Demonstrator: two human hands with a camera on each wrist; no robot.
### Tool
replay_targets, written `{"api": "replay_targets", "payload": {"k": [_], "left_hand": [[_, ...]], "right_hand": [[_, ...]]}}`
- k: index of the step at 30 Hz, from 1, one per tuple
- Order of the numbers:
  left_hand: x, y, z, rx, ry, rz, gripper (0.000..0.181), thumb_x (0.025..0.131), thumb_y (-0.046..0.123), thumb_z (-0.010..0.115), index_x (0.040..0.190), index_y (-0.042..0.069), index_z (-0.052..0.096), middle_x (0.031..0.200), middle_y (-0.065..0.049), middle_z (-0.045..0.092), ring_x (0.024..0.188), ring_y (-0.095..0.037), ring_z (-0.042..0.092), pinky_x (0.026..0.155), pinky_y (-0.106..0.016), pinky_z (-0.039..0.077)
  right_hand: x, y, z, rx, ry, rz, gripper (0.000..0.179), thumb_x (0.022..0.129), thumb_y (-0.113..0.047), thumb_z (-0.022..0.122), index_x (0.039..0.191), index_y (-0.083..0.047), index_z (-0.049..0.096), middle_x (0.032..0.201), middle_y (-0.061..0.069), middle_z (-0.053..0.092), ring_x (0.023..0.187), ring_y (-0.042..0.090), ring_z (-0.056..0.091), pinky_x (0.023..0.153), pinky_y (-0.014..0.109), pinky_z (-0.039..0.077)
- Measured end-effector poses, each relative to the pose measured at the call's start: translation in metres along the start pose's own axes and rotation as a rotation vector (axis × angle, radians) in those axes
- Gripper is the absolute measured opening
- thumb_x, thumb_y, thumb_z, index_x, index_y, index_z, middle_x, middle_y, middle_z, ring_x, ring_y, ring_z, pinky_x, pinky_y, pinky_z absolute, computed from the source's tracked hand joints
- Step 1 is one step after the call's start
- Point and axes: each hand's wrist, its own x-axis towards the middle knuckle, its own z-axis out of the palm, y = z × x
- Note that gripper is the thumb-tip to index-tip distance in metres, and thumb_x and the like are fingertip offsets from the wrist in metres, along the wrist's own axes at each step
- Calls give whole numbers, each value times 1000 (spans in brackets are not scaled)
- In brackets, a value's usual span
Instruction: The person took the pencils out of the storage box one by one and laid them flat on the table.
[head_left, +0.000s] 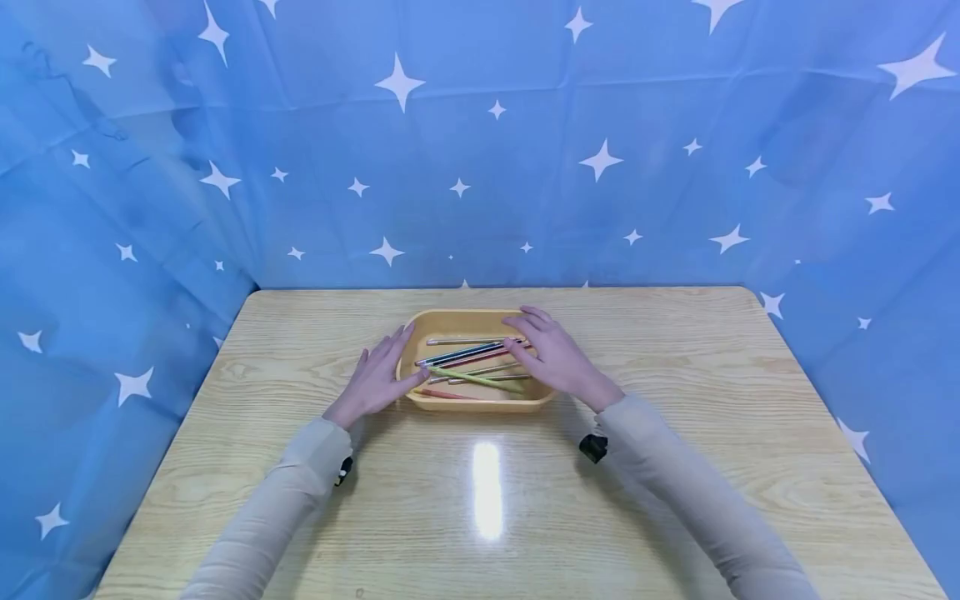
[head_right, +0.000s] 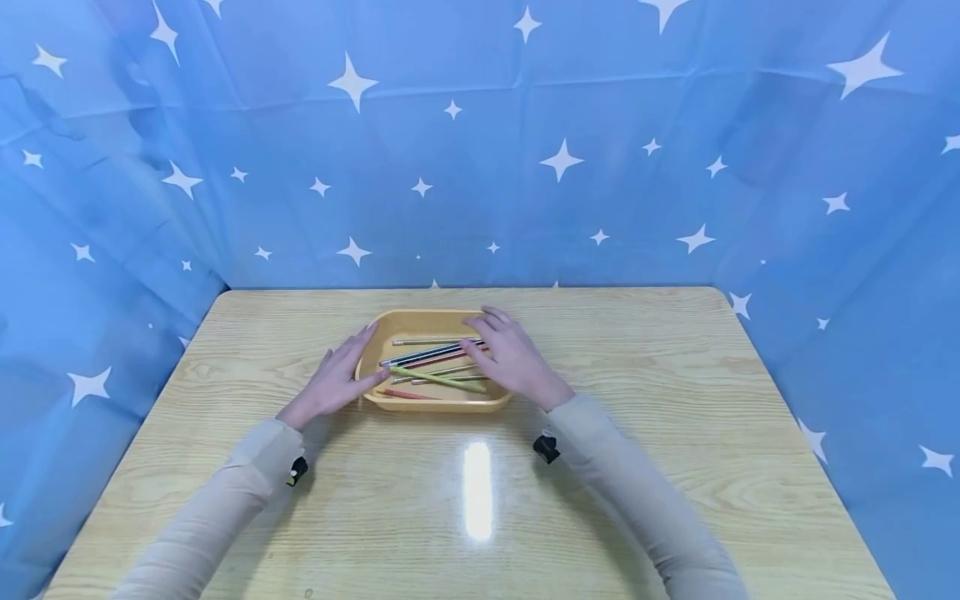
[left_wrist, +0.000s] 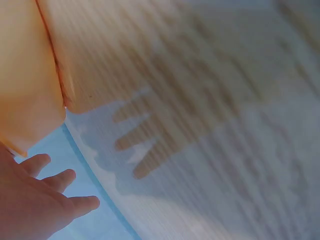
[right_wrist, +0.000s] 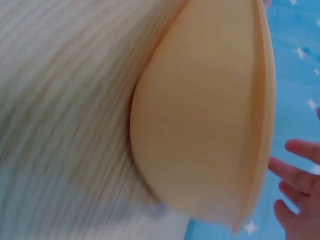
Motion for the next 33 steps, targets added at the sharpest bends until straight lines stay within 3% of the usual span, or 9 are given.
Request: {"api": "replay_targets", "payload": {"k": [8,13,18,24,33], "left_hand": [[1,-1,0,-47,-3,9,89,92,56,55,157,24,3,160,-11,13,142,-38,18,108,-68,6],[2,2,-1,-71,-30,0,97,89,58,57,157,18,1,159,-12,16,142,-35,20,109,-65,7],[2,3,-2,-92,-56,-7,103,87,57,61,156,14,-1,157,-14,20,142,-33,23,110,-64,7],[-2,0,-10,-139,-60,2,104,86,53,65,156,11,0,155,-16,24,140,-35,25,109,-66,6],[-8,-15,-20,-198,-72,-12,104,87,53,65,156,21,-5,153,-18,30,137,-38,31,110,-63,11]], "right_hand": [[8,-12,22,-14,-95,-24,41,98,-25,58,130,0,57,133,24,53,129,39,42,106,53,33],[9,-15,33,-34,-140,-43,38,93,-21,66,124,-1,62,124,18,61,121,37,50,103,50,38],[11,-17,40,-30,-197,-20,28,87,-16,71,113,-5,69,113,9,67,112,31,56,99,45,42],[16,-17,47,7,-211,-3,16,84,-9,74,100,-6,72,95,3,70,94,22,62,90,39,46],[28,-24,57,83,-284,83,15,84,-6,73,99,-6,72,91,0,71,87,15,66,79,30,53]]}}
